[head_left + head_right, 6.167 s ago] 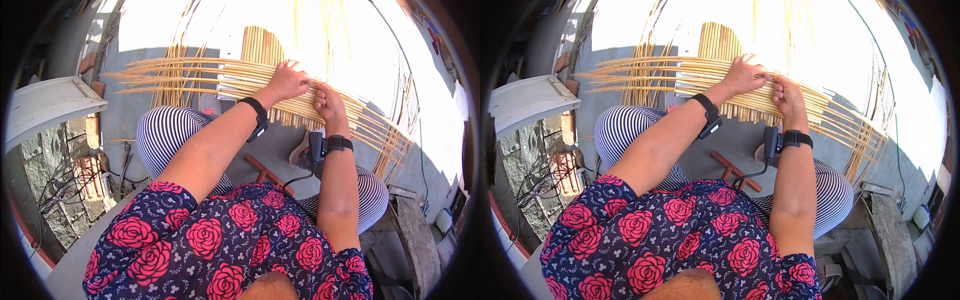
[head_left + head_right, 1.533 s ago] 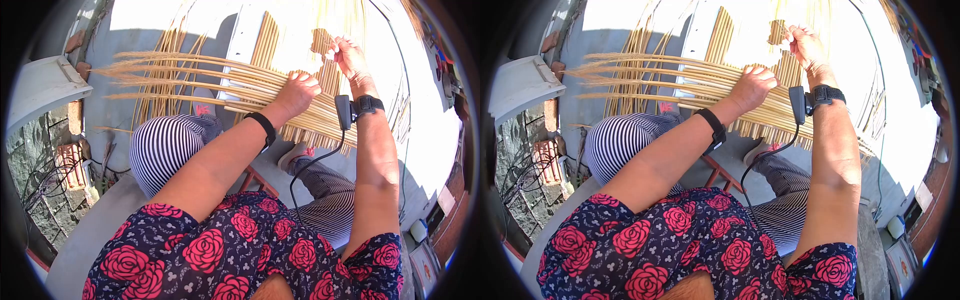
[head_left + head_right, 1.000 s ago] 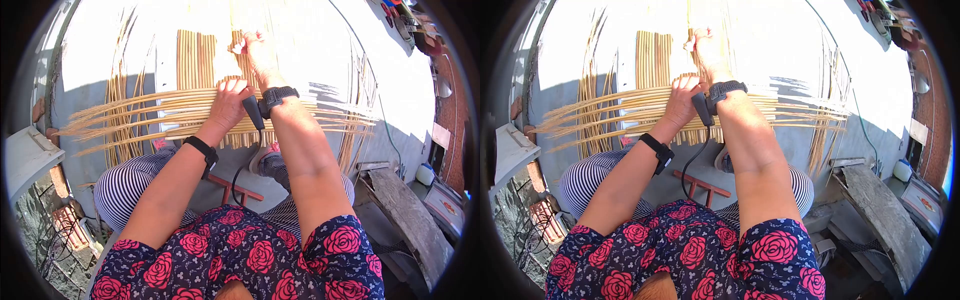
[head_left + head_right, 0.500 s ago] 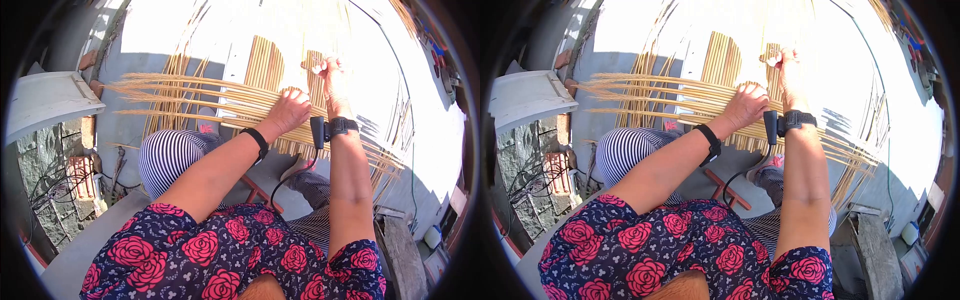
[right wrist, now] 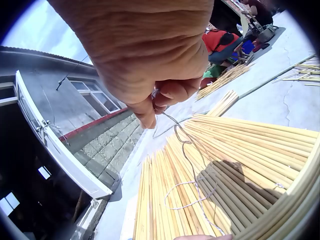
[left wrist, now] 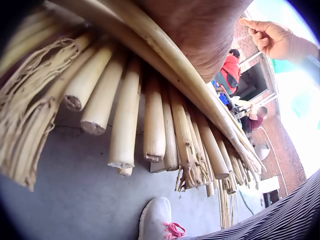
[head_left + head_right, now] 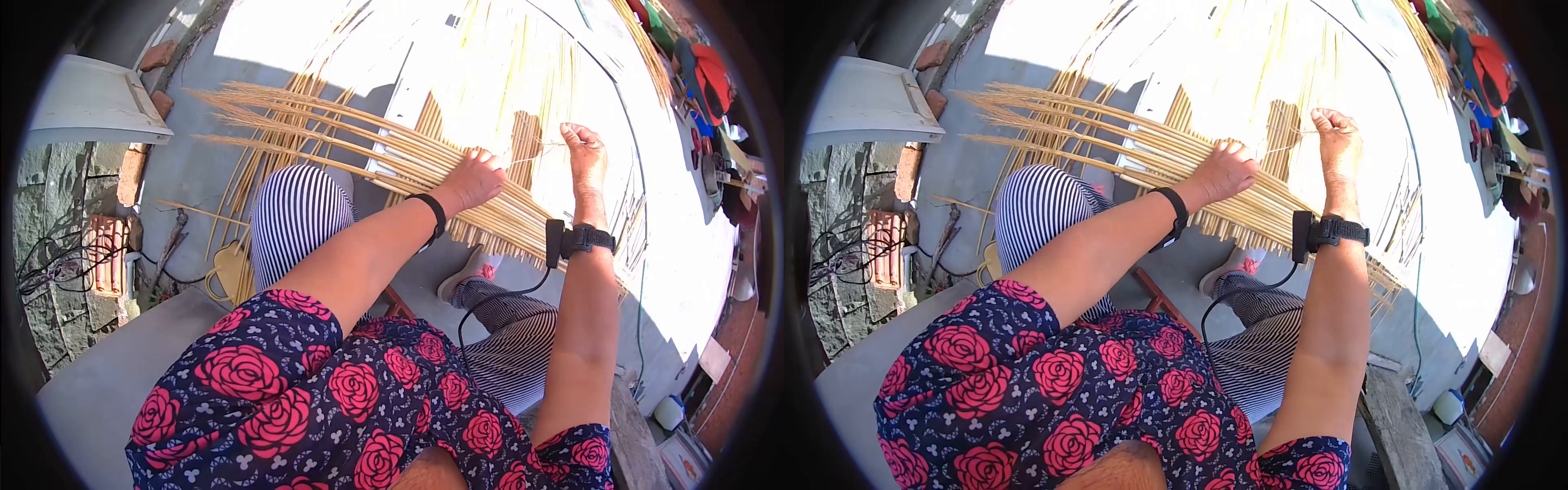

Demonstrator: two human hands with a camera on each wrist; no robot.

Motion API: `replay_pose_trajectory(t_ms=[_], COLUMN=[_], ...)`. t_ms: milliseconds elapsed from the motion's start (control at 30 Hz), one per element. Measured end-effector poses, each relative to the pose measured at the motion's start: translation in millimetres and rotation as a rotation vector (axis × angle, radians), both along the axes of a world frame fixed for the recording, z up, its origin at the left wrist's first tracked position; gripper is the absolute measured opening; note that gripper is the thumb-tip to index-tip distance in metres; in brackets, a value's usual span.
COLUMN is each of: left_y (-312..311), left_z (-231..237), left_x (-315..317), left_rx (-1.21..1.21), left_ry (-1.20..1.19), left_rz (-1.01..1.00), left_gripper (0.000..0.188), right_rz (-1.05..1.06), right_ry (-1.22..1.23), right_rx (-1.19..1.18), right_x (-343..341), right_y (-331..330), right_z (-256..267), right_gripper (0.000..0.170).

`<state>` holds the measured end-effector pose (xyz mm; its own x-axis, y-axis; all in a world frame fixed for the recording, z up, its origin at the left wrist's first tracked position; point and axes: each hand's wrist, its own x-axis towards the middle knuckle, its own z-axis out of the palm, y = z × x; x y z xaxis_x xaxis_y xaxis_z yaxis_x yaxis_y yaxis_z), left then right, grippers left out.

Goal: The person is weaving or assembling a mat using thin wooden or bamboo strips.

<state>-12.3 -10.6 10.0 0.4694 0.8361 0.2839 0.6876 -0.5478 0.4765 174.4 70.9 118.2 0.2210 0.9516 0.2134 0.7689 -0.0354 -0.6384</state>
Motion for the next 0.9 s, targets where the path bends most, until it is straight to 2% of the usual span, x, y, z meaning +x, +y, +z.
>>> replay_pose_trajectory(t_ms=[100, 133, 233, 300, 367, 400, 500, 633, 667, 733, 800, 900], left_y=[0, -1, -2, -7, -2, 3, 2, -1, 4, 10, 14, -20], left_z=[-2, 1, 3, 5, 10, -3, -10, -4, 3, 52, 132, 239], left_x=[0, -1, -1, 1, -2, 2, 2, 14, 26, 29, 20, -55], left_rx=[-0.017, -0.028, 0.009, -0.072, 0.015, 0.065, 0.019, -0.010, 0.008, 0.014, 0.007, 0.120], left_ry=[0.000, 0.035, 0.020, 0.023, 0.040, -0.071, -0.176, -0.253, -0.294, -0.356, -0.395, -0.430], left_rz=[-0.009, -0.008, 0.002, 0.000, 0.056, 0.064, 0.101, 0.220, 0.275, 0.316, 0.279, 0.211], left_gripper=[0.018, 0.018, 0.021, 0.024, 0.024, 0.020, 0.018, 0.021, 0.022, 0.023, 0.022, 0.013], right_rz=[0.014, -0.039, -0.187, -0.221, -0.179, -0.110, -0.062, -0.073, -0.050, -0.015, -0.049, -0.196], right_ry=[0.416, 0.501, 0.666, 0.930, 0.986, 0.924, 0.954, 0.833, 0.965, 0.673, 0.547, 0.604], right_rx=[-0.337, -0.358, -0.363, -0.274, -0.344, -0.338, -0.303, -0.268, -0.241, -0.208, -0.212, -0.310], right_x=[-2, -9, -18, -31, -47, -44, -53, -52, -57, -26, -27, -71], right_y=[-23, -35, -68, -94, -97, -92, -97, -101, -106, -102, -98, -116], right_z=[22, 16, -40, -79, -93, -110, -114, -122, -120, -157, -164, -88], right_gripper=[0.017, 0.012, 0.012, 0.010, 0.009, 0.011, 0.016, 0.013, 0.013, 0.013, 0.012, 0.008])
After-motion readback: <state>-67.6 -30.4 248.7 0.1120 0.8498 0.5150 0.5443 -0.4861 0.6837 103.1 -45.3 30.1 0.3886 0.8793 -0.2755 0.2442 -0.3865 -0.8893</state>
